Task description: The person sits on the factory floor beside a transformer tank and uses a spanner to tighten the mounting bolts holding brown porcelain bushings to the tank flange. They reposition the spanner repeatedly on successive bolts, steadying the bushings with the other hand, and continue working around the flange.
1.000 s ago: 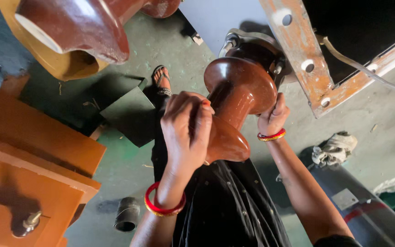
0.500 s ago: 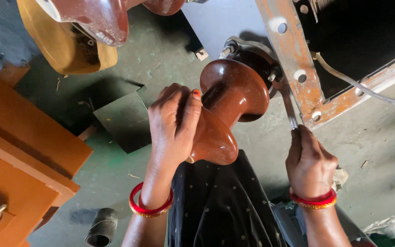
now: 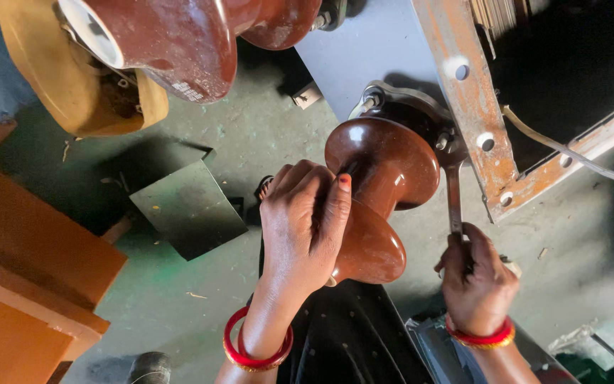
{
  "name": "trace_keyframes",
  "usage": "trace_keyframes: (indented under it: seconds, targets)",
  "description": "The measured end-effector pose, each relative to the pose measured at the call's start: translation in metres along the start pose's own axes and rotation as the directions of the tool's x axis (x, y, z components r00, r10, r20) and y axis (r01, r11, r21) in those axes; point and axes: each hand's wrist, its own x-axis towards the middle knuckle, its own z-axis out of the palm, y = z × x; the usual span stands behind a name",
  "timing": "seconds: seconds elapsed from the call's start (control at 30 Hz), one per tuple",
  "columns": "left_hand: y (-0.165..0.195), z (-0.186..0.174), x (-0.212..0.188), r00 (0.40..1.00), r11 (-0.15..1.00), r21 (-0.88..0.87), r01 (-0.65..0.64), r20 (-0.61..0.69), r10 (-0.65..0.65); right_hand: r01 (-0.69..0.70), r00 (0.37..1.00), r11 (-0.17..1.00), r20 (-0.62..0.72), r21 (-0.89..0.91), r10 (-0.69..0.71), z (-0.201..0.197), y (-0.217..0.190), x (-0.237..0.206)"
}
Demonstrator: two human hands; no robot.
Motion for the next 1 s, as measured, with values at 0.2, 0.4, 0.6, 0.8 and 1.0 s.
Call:
trace_keyframes:
  seconds: [0.2,0.4,0.6,0.8,1.0]
  targets:
    - [0.0,0.0,-0.001,1.0,1.0,-0.012,0.014,0.027,-0.014,0.213,0.964,0.952,-0.114,-0.218,-0.241,-0.026,0.003,-0.011]
    - [-0.009,-0.001,-0.028,0.998,0.996,-0.082,0.03,-0.055,-0.035,0.24,0.965,0.925,-0.032,-0.295,-0.26,-0.057,-0.017,0.016]
    - [-0.01,0.03,-0.065,0.925,0.832,-0.533,0.154,-0.218,-0.31,0.205,0.974,0.83,0.029,-0.519,-0.223,-0.063,-0.059,0.032]
    - [-0.009,0.042,-0.068,0.885,0.787,-0.602,0.136,-0.283,-0.37,0.159,0.984,0.817,0.017,-0.554,-0.18,-0.053,-0.078,0.034]
    - [-0.011,0.041,-0.07,0.876,0.785,-0.596,0.168,-0.275,-0.397,0.084,0.962,0.731,0.246,-0.677,0.117,-0.067,-0.065,0.04]
